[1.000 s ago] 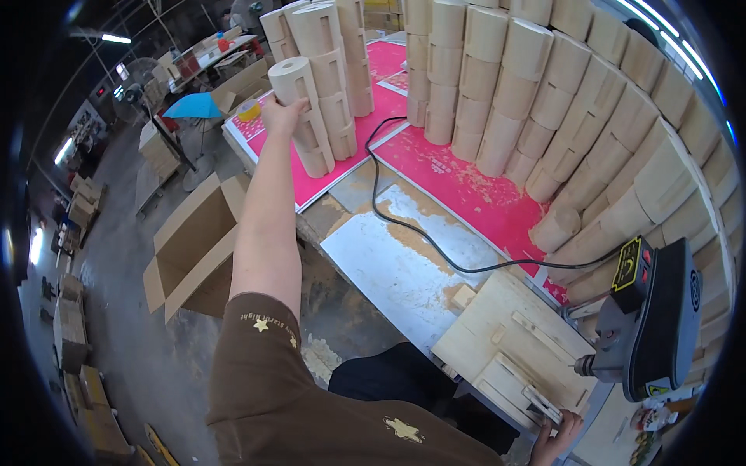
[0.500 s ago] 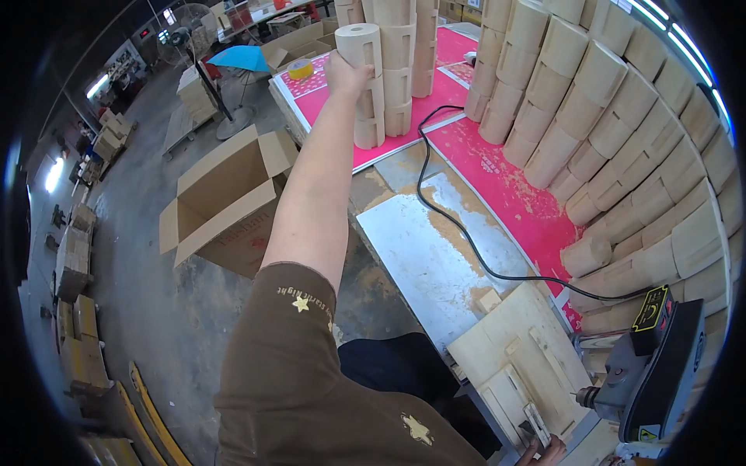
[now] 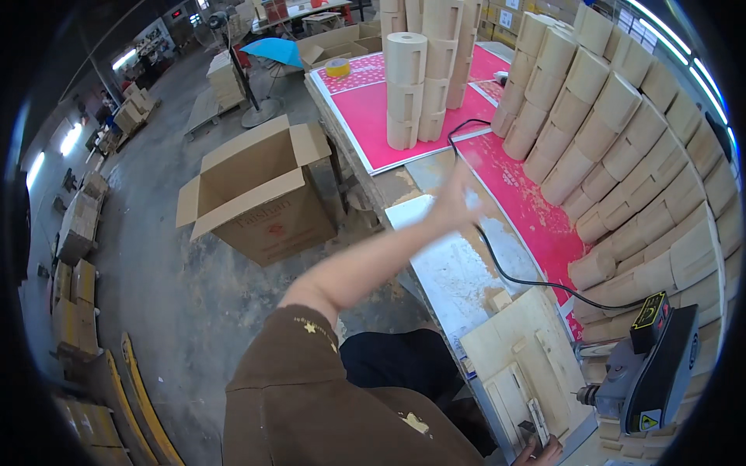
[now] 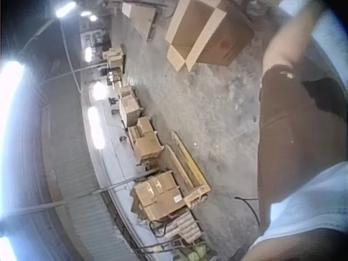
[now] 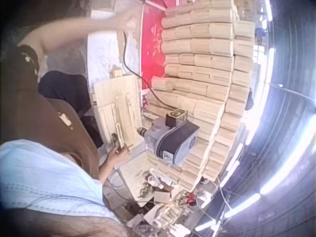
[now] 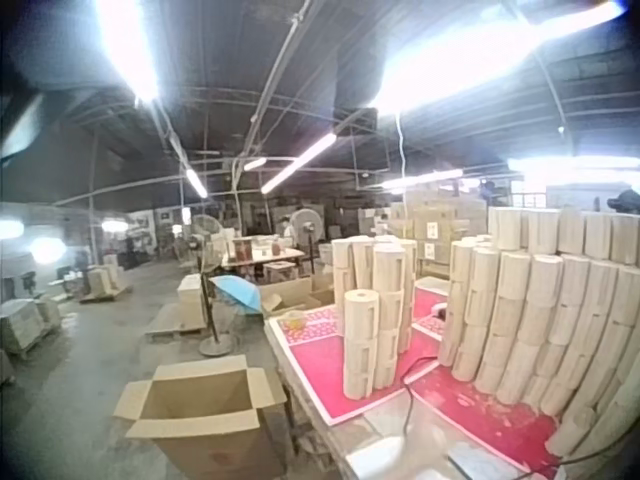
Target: Creating slots in cylindrical wood pieces using a specialized slotting machine.
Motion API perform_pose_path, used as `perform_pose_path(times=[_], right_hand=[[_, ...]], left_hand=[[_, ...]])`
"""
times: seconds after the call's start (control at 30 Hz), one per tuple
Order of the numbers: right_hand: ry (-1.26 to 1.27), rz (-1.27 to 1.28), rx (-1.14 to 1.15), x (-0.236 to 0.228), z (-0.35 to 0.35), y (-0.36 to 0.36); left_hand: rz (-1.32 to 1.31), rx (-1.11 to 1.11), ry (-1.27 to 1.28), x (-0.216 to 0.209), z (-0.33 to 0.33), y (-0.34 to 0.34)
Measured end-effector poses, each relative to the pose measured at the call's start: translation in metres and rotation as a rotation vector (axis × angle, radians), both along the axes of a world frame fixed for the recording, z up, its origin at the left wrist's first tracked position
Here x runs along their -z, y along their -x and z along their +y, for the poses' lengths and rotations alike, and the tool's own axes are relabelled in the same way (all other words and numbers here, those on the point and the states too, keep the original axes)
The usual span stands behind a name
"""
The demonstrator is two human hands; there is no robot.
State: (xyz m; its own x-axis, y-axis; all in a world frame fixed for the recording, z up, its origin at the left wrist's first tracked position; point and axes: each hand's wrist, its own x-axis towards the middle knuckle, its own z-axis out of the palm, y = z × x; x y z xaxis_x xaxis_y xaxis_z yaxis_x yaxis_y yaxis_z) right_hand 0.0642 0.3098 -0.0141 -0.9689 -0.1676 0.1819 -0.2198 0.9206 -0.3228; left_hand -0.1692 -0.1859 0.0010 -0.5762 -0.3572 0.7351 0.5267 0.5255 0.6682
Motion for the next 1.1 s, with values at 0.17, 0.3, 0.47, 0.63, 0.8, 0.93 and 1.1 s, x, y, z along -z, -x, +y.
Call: perform_pose_path(times=[0.17, 0.3, 0.47, 0.63, 0.8, 0.93, 1.1], right_hand=[[-0.007, -0.122, -0.073, -0.047, -0.046, -0.007], [-0.152, 0.093, 0.078, -0.065, -0.083, -0.027], [-0.090, 0.134, -0.038, -0.057, -0.067, -0.035], [-0.056, 0.118, -0.123, -0.048, -0.049, -0.043], [0.035, 0.224, -0.193, -0.025, -0.001, -0.044], [0.329, 0.154, -0.092, 0.000, 0.021, -0.045], [-0.023, 0.230, -0.139, -0.041, -0.024, -0.051]], left_hand=[[-0.313, 0.739, 0.148, 0.006, 0.139, -0.131], [-0.203, 0.941, 0.400, -0.014, 0.189, -0.177], [-0.086, 0.959, 0.688, -0.002, 0.226, -0.191], [-0.103, 0.844, 0.710, 0.012, 0.245, -0.200], [-0.098, 0.742, 0.672, 0.022, 0.244, -0.195], [-0.212, 0.801, 0.621, 0.005, 0.235, -0.194], [-0.175, 0.885, 0.639, -0.006, 0.239, -0.200]])
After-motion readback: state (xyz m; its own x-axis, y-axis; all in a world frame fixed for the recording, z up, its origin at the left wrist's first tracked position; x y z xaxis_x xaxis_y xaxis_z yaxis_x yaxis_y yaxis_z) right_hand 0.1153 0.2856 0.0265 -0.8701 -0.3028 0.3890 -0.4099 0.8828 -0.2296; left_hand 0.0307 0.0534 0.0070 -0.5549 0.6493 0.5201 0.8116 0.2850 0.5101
